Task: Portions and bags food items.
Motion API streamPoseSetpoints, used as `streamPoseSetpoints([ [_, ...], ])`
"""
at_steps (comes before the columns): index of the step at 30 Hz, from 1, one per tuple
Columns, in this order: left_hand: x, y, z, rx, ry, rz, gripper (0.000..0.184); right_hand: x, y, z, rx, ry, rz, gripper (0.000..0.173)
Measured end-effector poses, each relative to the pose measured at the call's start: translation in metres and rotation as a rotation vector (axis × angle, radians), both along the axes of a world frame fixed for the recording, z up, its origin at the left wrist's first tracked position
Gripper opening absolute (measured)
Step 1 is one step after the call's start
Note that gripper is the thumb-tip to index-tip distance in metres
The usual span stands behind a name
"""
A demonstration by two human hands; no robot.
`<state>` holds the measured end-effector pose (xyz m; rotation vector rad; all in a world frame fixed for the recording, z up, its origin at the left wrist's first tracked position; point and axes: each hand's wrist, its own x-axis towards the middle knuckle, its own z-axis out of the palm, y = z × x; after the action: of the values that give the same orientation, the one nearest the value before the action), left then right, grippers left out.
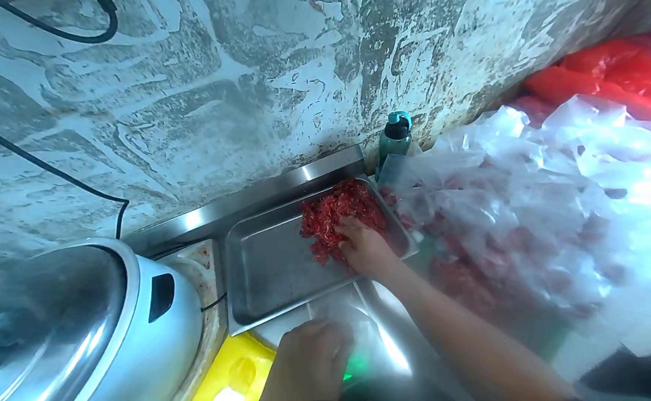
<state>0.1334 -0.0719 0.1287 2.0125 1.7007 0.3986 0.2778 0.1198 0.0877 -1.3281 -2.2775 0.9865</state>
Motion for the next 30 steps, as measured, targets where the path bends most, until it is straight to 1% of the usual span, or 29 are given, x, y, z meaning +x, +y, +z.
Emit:
streamPoseSetpoints([
  [4,-0.015,-0.004,0.002,0.021,-0.069,-0.004,0.021,0.024,-0.024,-0.008,-0.090,0.139,0.029,0.034],
  [7,-0.021,-0.005,-0.004,0.035,-0.102,-0.007,0.018,0.044,-0.040,-0.033,-0.121,0.213,-0.024,0.029],
  [9,-0.019,-0.005,-0.011,0.038,-0.112,-0.012,0.020,0.055,-0.051,-0.045,-0.129,0.265,-0.062,0.027],
  [12,-0.015,-0.003,-0.019,0.062,-0.105,-0.049,0.027,0.069,-0.066,-0.054,-0.165,0.257,-0.115,0.029],
  [15,-0.011,0.000,-0.021,0.107,-0.035,-0.080,0.032,0.081,-0.079,-0.061,-0.232,0.262,-0.170,0.028],
  [17,-0.012,0.002,-0.019,0.132,0.011,-0.093,0.032,0.087,-0.089,-0.065,-0.259,0.272,-0.205,0.029],
  [18,-0.013,0.002,-0.018,0.146,0.006,-0.097,0.028,0.089,-0.093,-0.066,-0.269,0.264,-0.221,0.029],
  [20,-0.019,0.001,-0.017,0.170,-0.080,-0.092,0.018,0.093,-0.102,-0.065,-0.276,0.238,-0.241,0.029],
  [22,-0.030,-0.003,-0.018,0.216,-0.221,-0.074,0.019,0.095,-0.113,-0.064,-0.277,0.213,-0.249,0.028],
  [24,-0.045,-0.010,-0.024,0.286,-0.355,-0.026,0.019,0.099,-0.124,-0.063,-0.280,0.220,-0.268,0.027],
  [27,-0.077,-0.031,-0.040,0.323,-0.424,0.129,0.019,0.108,-0.140,-0.063,-0.307,0.274,-0.309,0.023],
  [30,-0.114,-0.067,-0.059,0.188,-0.366,0.329,0.020,0.121,-0.157,-0.074,-0.334,0.334,-0.387,0.021],
])
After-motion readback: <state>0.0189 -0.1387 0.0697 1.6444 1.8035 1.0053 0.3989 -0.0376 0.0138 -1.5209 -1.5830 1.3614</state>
